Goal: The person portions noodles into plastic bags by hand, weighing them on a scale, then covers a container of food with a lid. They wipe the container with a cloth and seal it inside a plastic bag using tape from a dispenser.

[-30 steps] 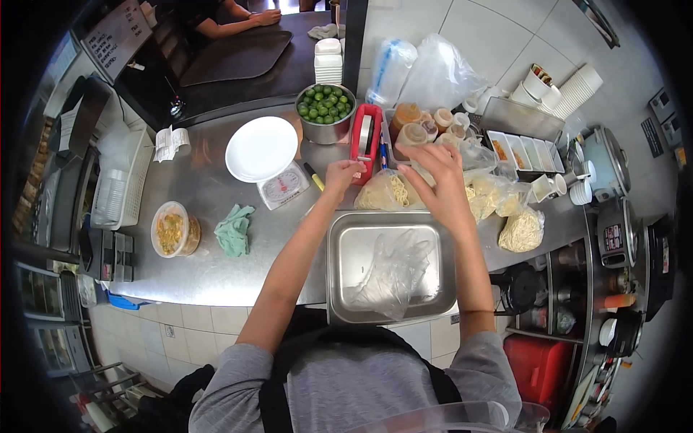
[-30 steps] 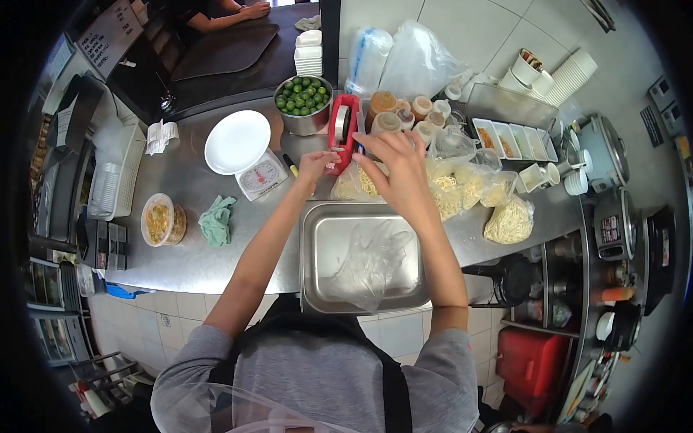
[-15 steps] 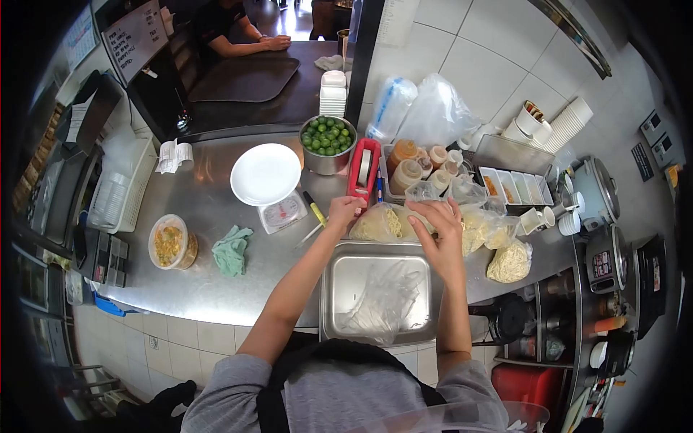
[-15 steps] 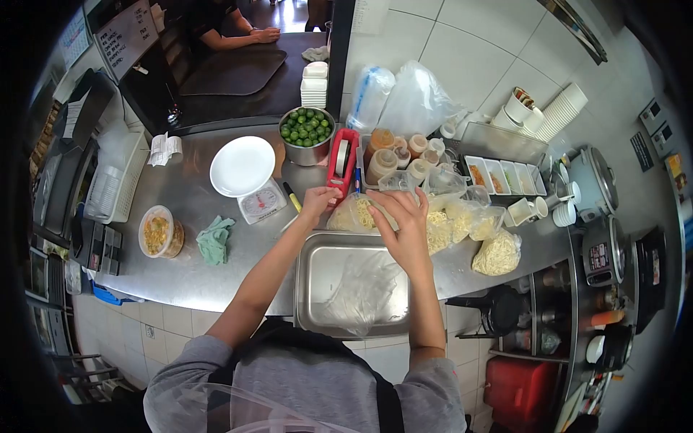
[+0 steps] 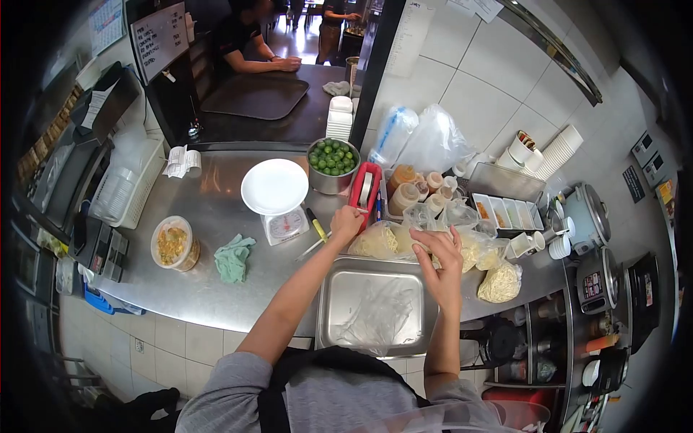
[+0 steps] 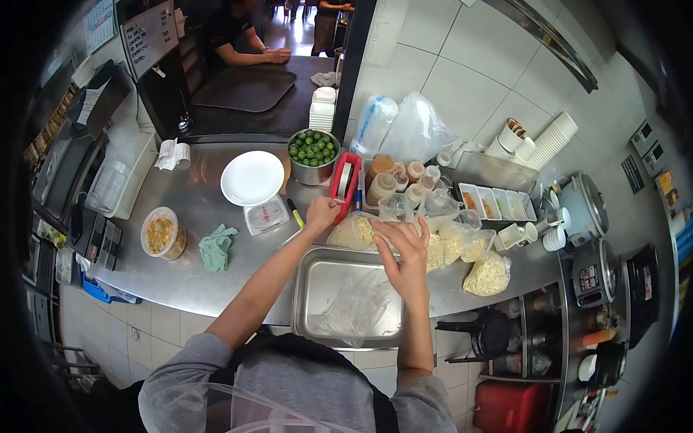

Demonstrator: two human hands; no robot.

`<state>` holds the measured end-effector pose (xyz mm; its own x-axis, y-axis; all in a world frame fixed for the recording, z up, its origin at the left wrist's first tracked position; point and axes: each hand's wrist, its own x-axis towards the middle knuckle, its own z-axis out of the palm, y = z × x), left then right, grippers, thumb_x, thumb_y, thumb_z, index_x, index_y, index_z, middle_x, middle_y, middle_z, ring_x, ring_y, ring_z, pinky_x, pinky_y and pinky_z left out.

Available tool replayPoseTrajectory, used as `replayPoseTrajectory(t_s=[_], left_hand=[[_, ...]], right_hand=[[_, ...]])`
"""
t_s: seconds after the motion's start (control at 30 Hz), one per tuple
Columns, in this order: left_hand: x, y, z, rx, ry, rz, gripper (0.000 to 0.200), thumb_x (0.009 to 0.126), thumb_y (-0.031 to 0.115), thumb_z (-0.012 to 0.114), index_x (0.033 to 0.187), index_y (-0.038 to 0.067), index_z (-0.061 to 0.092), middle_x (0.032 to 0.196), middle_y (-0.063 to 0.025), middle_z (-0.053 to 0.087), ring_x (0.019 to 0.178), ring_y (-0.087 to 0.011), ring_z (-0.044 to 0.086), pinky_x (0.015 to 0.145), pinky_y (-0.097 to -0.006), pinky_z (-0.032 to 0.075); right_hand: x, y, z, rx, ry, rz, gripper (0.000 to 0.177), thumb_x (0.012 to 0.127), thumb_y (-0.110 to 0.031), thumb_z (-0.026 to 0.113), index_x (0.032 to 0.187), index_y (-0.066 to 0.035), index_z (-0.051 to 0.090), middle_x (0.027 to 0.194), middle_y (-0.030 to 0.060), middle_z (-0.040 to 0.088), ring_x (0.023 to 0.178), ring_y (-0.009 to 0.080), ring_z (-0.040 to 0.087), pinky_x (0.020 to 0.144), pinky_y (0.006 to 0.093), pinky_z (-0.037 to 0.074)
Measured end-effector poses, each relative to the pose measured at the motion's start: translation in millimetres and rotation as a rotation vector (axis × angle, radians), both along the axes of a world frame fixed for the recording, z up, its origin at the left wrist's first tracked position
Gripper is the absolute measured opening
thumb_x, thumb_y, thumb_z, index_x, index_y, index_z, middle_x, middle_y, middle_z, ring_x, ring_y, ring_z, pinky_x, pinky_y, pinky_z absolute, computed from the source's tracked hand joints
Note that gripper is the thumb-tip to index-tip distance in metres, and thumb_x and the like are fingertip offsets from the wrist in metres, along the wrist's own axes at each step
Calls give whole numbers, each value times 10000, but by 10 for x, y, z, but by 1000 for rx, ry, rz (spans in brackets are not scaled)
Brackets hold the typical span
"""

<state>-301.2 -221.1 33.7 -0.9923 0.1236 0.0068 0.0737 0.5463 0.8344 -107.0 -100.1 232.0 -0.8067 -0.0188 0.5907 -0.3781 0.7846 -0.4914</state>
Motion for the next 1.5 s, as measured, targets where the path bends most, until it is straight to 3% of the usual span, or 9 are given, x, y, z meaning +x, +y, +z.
replayPoseTrajectory(t_s=[0.1,0.2,0.57,0.7,0.8,0.9,1.3,1.4,1.5], left_hand=[[82,-80,-100,165,-8,-12,161,725,235,645,725,77,677,758,-176,635,783,-355,614,717,-426,484],[74,-8,-228,13,470,83,152,731,222,655,711,73,677,863,-162,641,833,-341,609,748,-411,476],[8,-126,-370,98,33,-1,151,720,177,634,740,30,668,946,-178,627,818,-331,609,736,-417,469],[307,-443,297,56,419,-169,156,777,169,628,857,44,676,908,-135,602,849,-246,592,735,-335,472],[716,-759,799,502,150,-492,151,792,110,621,924,50,664,834,-86,578,787,-155,584,680,-263,463],[1231,-1123,1040,578,-4,-600,192,817,41,595,1001,63,649,833,-20,566,781,-82,540,684,-209,424],[2374,-2862,1022,408,-31,-174,238,809,13,604,1046,21,625,814,-42,590,712,-94,568,674,-217,462],[2601,-3292,846,837,-110,7,228,785,-24,628,1013,-11,619,797,-39,603,727,-74,552,655,-200,443],[2784,-3712,882,808,-122,154,200,761,-43,649,956,-13,613,794,-52,625,748,-88,577,685,-207,461]], right_hand=[[70,-19,2,-13,14,-9,197,787,-106,614,979,-83,651,897,43,627,859,186,572,1017,413,206],[88,-31,-13,-38,37,-33,183,789,-100,609,966,-77,653,889,45,629,854,189,576,1015,412,212],[191,6,-4,-117,68,-122,144,797,-70,592,923,-55,659,856,69,634,839,194,584,1004,409,238],[146,-43,-136,-158,16,-78,156,796,-41,584,936,-38,653,870,92,633,860,219,585,931,357,335],[49,-367,-374,-289,-59,3,177,784,-26,603,956,-4,637,903,121,624,877,261,585,796,319,434],[38,-764,-531,-368,-126,83,186,772,-24,626,955,12,632,912,120,617,835,223,595,741,297,462],[278,-2320,-938,-596,-368,555,93,777,-15,622,868,-1,610,887,84,559,808,155,577,729,268,477],[339,-2808,-1049,-628,-457,701,94,815,-37,591,894,6,563,901,65,553,851,137,568,769,262,463],[462,-3223,-1121,-894,-741,811,102,848,-70,576,905,12,560,880,32,584,824,96,565,760,233,446]])
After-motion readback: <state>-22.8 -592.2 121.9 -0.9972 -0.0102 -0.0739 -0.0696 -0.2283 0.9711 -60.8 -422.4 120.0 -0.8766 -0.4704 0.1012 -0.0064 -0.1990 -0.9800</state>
